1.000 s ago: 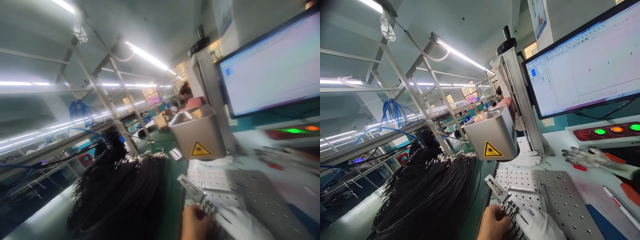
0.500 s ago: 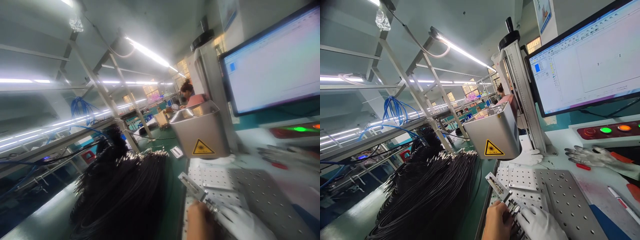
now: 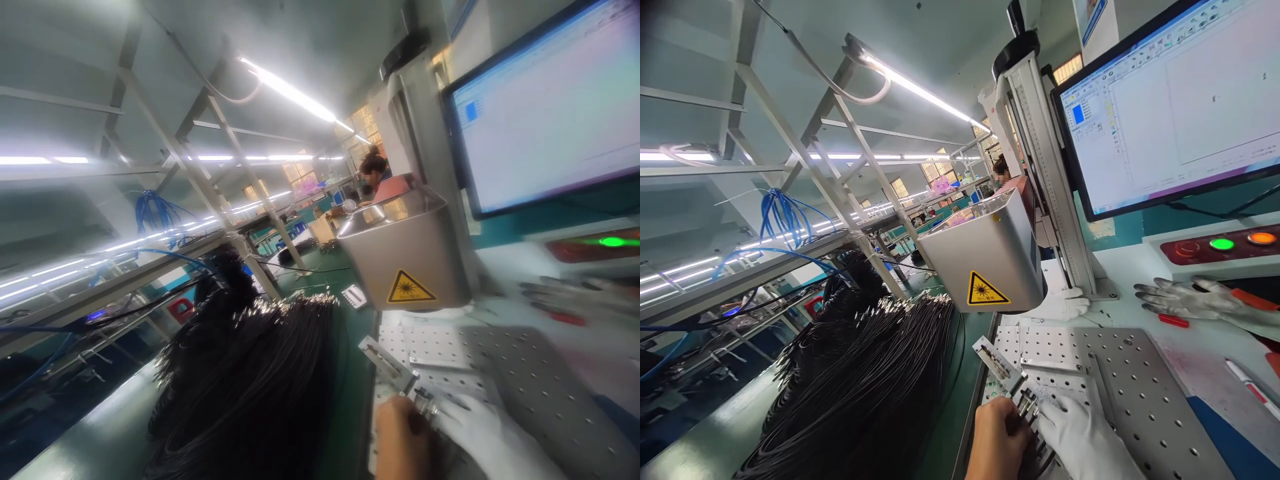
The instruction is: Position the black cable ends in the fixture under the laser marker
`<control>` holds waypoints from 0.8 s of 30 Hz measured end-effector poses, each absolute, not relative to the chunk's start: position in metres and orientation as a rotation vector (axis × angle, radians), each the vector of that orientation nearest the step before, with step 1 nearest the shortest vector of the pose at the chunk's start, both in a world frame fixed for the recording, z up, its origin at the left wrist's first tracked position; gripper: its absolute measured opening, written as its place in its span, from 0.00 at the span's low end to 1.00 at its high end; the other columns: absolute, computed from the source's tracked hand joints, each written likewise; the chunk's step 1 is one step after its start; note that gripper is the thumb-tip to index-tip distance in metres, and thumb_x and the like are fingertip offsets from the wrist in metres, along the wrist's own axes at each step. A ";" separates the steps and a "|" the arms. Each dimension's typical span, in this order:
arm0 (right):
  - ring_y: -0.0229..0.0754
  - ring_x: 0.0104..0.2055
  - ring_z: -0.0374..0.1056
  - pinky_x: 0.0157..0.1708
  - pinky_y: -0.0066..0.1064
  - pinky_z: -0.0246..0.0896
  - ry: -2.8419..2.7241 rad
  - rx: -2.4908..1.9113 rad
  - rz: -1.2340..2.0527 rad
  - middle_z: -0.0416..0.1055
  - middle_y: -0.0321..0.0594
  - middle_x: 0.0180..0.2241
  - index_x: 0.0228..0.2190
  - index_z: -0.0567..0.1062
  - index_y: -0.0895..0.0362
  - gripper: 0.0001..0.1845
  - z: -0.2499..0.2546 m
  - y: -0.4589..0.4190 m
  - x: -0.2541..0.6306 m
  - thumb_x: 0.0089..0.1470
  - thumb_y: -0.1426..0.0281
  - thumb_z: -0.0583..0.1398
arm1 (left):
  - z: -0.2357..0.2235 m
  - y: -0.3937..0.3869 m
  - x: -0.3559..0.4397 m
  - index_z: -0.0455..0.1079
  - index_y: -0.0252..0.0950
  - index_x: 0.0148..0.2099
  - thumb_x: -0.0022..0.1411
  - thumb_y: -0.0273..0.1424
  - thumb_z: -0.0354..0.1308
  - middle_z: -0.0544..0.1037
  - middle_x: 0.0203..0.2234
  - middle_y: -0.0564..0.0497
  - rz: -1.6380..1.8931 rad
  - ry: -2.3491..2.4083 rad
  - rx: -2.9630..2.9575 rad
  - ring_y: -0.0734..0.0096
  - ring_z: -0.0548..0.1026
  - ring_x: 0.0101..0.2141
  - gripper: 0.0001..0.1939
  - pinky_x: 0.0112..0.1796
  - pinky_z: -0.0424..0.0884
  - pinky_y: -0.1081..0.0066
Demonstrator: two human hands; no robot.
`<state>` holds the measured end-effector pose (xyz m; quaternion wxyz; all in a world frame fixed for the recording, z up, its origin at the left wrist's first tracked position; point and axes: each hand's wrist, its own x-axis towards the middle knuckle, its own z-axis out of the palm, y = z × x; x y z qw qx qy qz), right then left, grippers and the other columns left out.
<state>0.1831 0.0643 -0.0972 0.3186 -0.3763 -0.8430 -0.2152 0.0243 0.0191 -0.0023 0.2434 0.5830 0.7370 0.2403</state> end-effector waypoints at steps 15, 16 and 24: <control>0.43 0.39 0.73 0.36 0.32 0.75 -2.173 -0.943 -0.580 0.76 0.27 0.41 0.40 0.78 0.44 0.27 -0.090 0.067 0.182 0.49 0.85 0.52 | 0.003 0.014 -0.009 0.67 0.38 0.29 0.46 0.28 0.62 0.72 0.20 0.55 0.843 1.792 1.240 0.66 0.72 0.30 0.07 0.35 0.66 0.68; 0.43 0.39 0.72 0.37 0.34 0.74 -2.146 -0.946 -0.574 0.76 0.28 0.40 0.39 0.78 0.44 0.27 -0.087 0.066 0.181 0.48 0.85 0.52 | 0.001 0.015 -0.011 0.66 0.38 0.28 0.46 0.29 0.62 0.72 0.20 0.54 0.843 1.787 1.235 0.66 0.72 0.30 0.06 0.35 0.66 0.68; 0.41 0.29 0.69 0.27 0.29 0.69 -2.104 -0.964 -0.526 0.75 0.30 0.32 0.30 0.78 0.45 0.24 -0.075 0.060 0.178 0.47 0.86 0.53 | 0.001 0.029 0.006 0.58 0.39 0.21 0.44 0.25 0.59 0.63 0.17 0.57 0.942 1.979 1.339 0.69 0.65 0.27 0.11 0.33 0.60 0.69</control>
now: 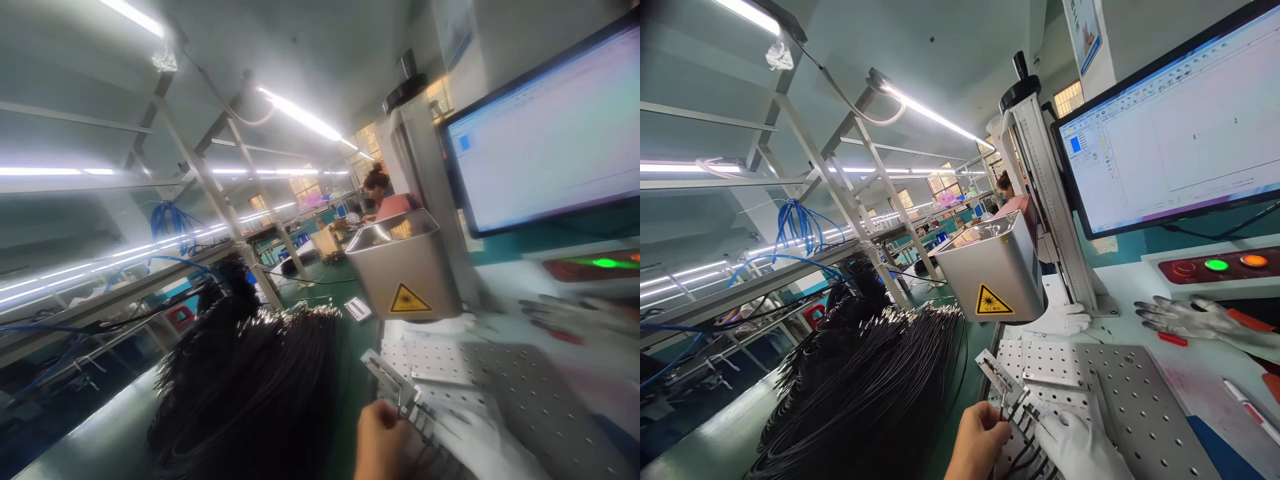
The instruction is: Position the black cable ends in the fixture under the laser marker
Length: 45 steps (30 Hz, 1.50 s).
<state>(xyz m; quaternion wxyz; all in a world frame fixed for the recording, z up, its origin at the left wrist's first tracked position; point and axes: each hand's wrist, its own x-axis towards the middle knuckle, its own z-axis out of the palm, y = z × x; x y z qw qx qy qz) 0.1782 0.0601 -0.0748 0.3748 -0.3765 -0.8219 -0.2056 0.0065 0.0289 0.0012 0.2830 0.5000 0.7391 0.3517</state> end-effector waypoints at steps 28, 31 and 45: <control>0.43 0.41 0.73 0.37 0.32 0.75 -2.149 -0.947 -0.476 0.76 0.29 0.43 0.40 0.80 0.43 0.31 -0.100 0.069 0.181 0.46 0.86 0.51 | 0.022 0.015 0.024 0.51 0.40 0.21 0.46 0.24 0.52 0.64 0.24 0.52 0.587 2.030 1.690 0.67 0.64 0.31 0.11 0.33 0.55 0.67; 0.44 0.40 0.73 0.36 0.34 0.75 -2.113 -0.927 -0.460 0.76 0.29 0.41 0.36 0.80 0.42 0.27 -0.114 0.079 0.179 0.48 0.84 0.52 | 0.021 0.014 0.024 0.56 0.40 0.23 0.46 0.24 0.53 0.67 0.25 0.51 0.594 2.023 1.672 0.65 0.67 0.32 0.08 0.34 0.57 0.67; 0.42 0.33 0.71 0.32 0.32 0.70 -2.252 -0.944 -0.605 0.77 0.29 0.38 0.39 0.79 0.45 0.27 -0.115 0.089 0.173 0.46 0.85 0.54 | 0.045 0.010 0.019 0.61 0.38 0.24 0.43 0.22 0.57 0.65 0.24 0.56 0.618 1.963 1.424 0.69 0.66 0.32 0.08 0.32 0.58 0.71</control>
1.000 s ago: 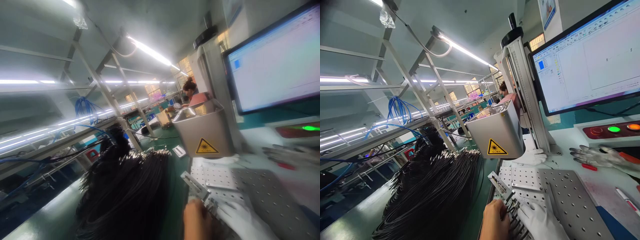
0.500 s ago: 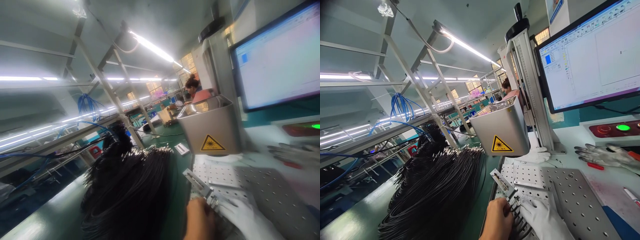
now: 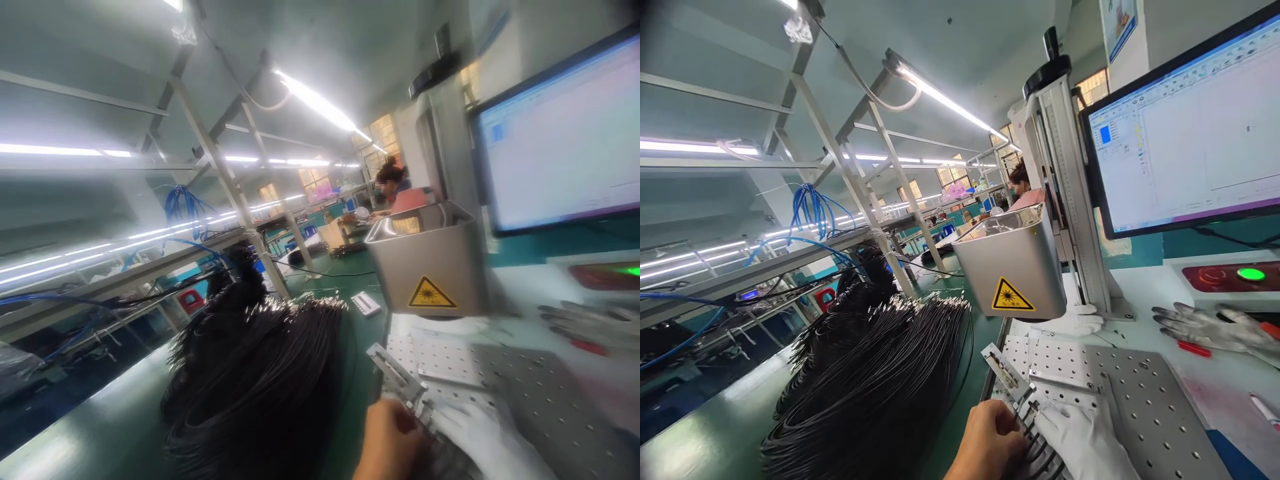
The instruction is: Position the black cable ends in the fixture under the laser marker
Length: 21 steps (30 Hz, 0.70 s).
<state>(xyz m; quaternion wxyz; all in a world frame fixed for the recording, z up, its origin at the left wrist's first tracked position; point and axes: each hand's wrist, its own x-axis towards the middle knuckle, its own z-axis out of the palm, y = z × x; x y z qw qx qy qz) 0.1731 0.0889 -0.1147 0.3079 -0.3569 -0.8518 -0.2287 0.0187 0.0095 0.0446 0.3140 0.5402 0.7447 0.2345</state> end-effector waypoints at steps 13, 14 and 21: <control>0.41 0.25 0.65 0.20 0.29 0.53 -2.309 -1.075 -0.448 0.74 0.32 0.30 0.35 0.79 0.44 0.20 -0.101 0.090 0.171 0.47 0.80 0.59 | 0.025 0.014 0.015 0.75 0.34 0.37 0.53 0.21 0.51 0.74 0.27 0.51 0.713 2.045 1.621 0.68 0.70 0.32 0.13 0.36 0.61 0.70; 0.40 0.25 0.65 0.21 0.29 0.54 -2.306 -1.085 -0.444 0.74 0.33 0.30 0.34 0.79 0.45 0.19 -0.101 0.089 0.170 0.47 0.81 0.59 | 0.023 0.016 0.014 0.76 0.34 0.37 0.53 0.22 0.52 0.75 0.28 0.49 0.708 2.044 1.665 0.66 0.71 0.33 0.13 0.36 0.62 0.69; 0.42 0.29 0.67 0.28 0.31 0.58 -2.218 -1.141 -0.454 0.76 0.34 0.36 0.33 0.80 0.46 0.16 -0.092 0.078 0.168 0.49 0.80 0.59 | 0.007 0.024 0.014 0.78 0.36 0.36 0.53 0.23 0.51 0.76 0.36 0.45 0.782 1.931 1.862 0.65 0.74 0.36 0.14 0.36 0.65 0.69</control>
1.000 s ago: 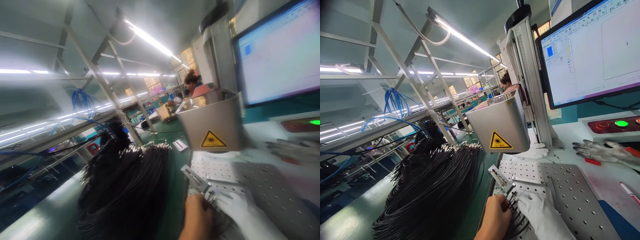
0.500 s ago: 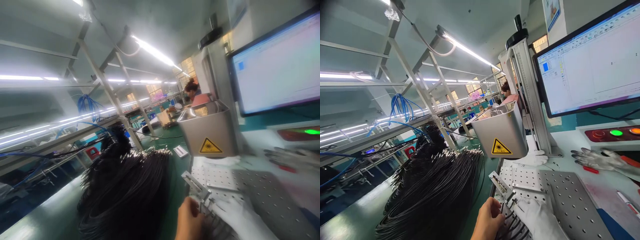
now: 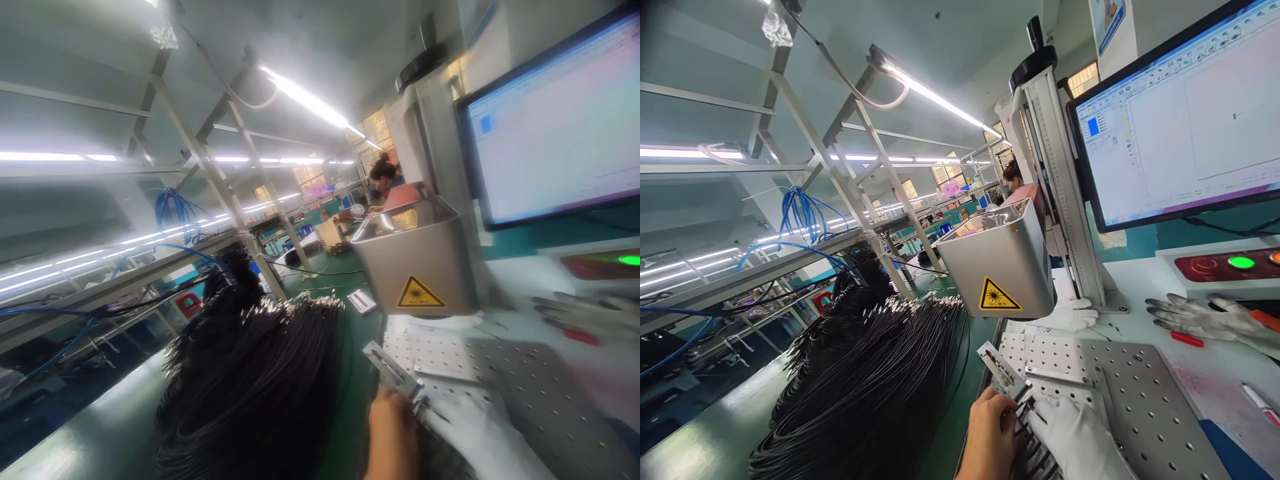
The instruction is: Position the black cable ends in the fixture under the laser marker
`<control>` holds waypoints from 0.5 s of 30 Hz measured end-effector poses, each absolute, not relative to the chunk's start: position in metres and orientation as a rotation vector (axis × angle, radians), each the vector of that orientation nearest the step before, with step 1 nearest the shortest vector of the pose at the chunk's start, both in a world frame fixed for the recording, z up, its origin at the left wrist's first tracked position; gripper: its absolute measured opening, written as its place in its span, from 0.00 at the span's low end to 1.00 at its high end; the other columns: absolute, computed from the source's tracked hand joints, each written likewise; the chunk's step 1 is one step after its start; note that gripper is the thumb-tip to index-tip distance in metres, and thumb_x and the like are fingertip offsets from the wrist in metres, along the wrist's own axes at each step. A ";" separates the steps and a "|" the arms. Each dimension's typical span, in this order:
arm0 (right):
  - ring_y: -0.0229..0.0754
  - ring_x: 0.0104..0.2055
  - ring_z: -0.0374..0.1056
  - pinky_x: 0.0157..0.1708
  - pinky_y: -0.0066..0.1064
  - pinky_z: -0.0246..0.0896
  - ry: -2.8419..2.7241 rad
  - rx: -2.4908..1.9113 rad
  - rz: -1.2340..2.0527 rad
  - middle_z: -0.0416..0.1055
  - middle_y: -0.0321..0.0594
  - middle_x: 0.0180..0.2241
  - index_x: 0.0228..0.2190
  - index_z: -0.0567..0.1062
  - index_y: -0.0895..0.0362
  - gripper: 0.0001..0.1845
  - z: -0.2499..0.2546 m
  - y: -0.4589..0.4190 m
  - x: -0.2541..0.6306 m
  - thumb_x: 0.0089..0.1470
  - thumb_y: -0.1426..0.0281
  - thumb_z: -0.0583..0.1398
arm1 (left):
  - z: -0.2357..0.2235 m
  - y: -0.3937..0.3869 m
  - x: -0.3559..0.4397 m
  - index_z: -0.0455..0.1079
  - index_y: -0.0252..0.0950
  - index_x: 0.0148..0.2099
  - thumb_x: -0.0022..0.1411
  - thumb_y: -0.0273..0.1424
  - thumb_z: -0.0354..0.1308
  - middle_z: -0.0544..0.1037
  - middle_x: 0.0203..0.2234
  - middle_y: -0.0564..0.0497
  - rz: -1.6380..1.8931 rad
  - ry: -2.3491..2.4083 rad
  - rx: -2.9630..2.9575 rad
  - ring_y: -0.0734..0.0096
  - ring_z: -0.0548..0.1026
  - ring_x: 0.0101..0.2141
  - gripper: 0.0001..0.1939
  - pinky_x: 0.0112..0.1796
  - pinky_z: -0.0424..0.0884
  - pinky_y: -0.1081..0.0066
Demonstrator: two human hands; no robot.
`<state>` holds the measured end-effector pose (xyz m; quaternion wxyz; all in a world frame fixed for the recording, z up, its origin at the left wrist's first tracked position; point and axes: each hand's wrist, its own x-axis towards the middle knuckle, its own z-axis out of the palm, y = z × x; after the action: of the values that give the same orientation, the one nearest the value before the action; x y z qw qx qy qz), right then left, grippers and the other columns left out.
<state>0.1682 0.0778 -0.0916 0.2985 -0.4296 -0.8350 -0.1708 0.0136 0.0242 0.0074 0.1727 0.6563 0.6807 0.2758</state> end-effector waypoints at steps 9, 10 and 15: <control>0.46 0.25 0.66 0.27 0.37 0.55 -2.159 -1.226 -0.447 0.71 0.36 0.23 0.29 0.80 0.47 0.12 -0.099 0.079 0.163 0.52 0.75 0.59 | -0.010 0.030 0.017 0.78 0.40 0.34 0.59 0.28 0.47 0.76 0.37 0.43 0.581 2.022 1.960 0.58 0.73 0.38 0.16 0.41 0.67 0.62; 0.47 0.26 0.66 0.28 0.39 0.56 -2.164 -1.234 -0.460 0.71 0.37 0.24 0.29 0.80 0.47 0.13 -0.100 0.078 0.162 0.51 0.75 0.58 | -0.012 0.030 0.017 0.77 0.39 0.33 0.59 0.28 0.47 0.76 0.37 0.42 0.571 2.025 1.962 0.57 0.72 0.38 0.16 0.40 0.67 0.61; 0.47 0.28 0.69 0.32 0.40 0.62 -2.135 -1.228 -0.352 0.76 0.37 0.30 0.35 0.81 0.44 0.12 -0.105 0.085 0.167 0.57 0.70 0.58 | -0.013 0.031 0.018 0.77 0.39 0.31 0.58 0.28 0.48 0.76 0.35 0.43 0.540 1.984 1.992 0.58 0.71 0.36 0.14 0.38 0.67 0.61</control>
<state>0.1670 0.0848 -0.1055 0.3211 -0.4675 -0.8127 -0.1339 0.0180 0.0307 -0.0128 0.1389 0.6891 0.6863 0.1866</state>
